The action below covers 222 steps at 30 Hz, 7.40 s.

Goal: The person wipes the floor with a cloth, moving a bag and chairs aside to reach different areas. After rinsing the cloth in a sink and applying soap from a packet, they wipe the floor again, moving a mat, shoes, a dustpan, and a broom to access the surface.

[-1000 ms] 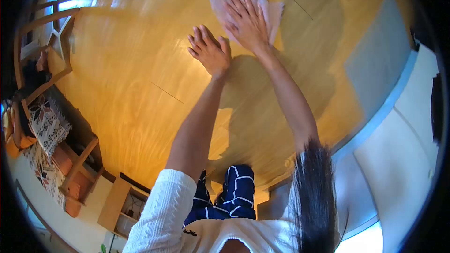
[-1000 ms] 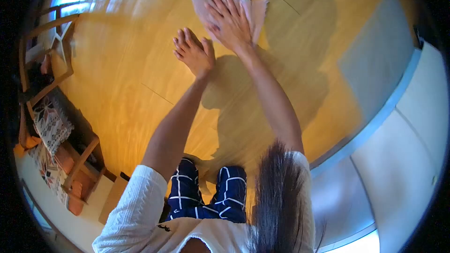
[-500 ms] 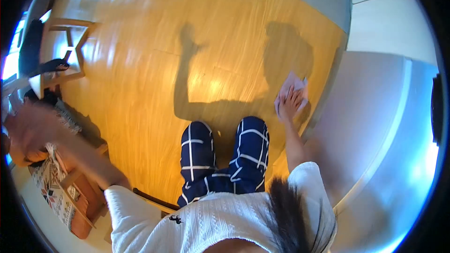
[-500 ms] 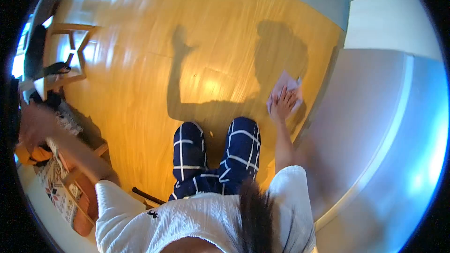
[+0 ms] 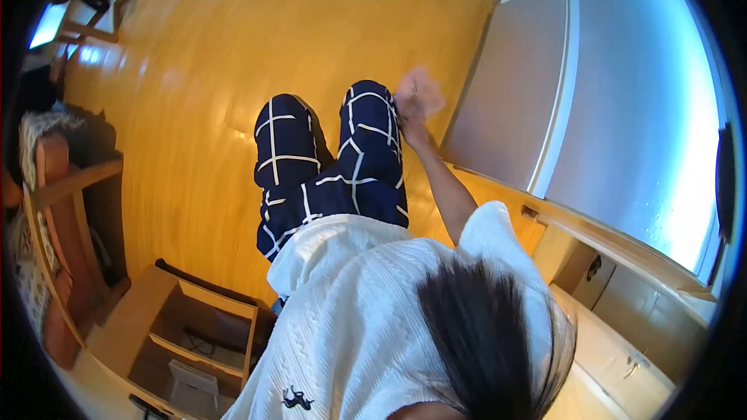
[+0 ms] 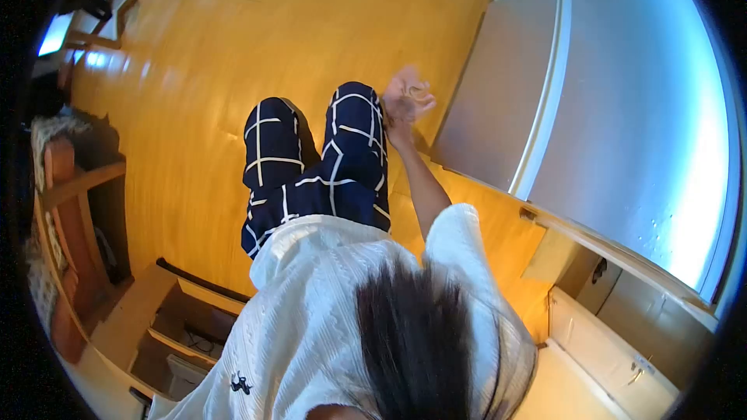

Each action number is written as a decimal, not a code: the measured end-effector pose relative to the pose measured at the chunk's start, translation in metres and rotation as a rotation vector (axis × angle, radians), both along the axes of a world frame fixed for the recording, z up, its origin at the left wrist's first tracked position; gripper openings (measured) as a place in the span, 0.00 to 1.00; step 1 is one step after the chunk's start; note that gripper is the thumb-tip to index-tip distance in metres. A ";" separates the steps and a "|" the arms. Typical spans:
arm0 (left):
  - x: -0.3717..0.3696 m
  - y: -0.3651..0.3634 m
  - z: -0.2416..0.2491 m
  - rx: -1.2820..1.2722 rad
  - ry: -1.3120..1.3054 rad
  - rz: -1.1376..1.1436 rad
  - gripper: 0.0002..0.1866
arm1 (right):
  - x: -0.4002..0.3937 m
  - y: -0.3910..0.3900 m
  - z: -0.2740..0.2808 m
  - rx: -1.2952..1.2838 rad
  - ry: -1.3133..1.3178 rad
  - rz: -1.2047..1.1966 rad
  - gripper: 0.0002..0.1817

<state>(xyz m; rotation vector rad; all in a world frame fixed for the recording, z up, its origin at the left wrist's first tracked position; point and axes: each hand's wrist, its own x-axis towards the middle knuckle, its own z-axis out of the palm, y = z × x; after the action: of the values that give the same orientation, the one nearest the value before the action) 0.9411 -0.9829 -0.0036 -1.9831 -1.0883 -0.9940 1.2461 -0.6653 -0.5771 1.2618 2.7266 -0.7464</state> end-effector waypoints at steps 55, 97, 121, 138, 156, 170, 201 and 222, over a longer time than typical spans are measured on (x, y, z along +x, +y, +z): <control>-0.087 0.227 -0.644 -0.735 -0.834 1.545 0.24 | -0.390 0.094 -0.065 0.353 0.234 0.262 0.32; -0.177 0.031 -0.673 -0.461 -1.339 2.375 0.31 | -0.246 0.063 -0.081 0.555 0.043 0.438 0.38; -0.183 -0.004 -0.705 -0.190 -0.976 2.223 0.31 | -0.143 0.171 -0.087 0.526 0.076 0.236 0.28; -0.026 -0.091 -0.620 -0.545 -0.994 1.294 0.42 | -0.311 -0.079 -0.060 0.209 -0.106 0.062 0.29; 0.093 -0.201 -0.634 -1.064 -1.030 1.953 0.62 | -0.030 0.185 -0.107 0.622 0.135 0.400 0.22; 0.308 -0.265 -0.602 -0.378 -1.345 1.968 0.35 | -0.127 -0.142 -0.052 0.640 -0.500 0.521 0.26; 0.538 -0.382 -0.591 -0.549 -1.202 2.982 0.41 | -0.359 -0.100 -0.103 0.740 0.083 0.767 0.17; 0.617 -0.371 -0.634 0.555 -1.957 2.614 0.35 | -0.003 -0.664 -0.135 -0.731 0.100 1.675 0.35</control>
<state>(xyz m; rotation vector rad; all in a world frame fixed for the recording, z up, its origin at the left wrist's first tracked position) 1.5580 -1.3544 -0.6375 -2.3378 2.4098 0.7821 1.2426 -1.3289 -0.7120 -1.0944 2.0299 -1.1441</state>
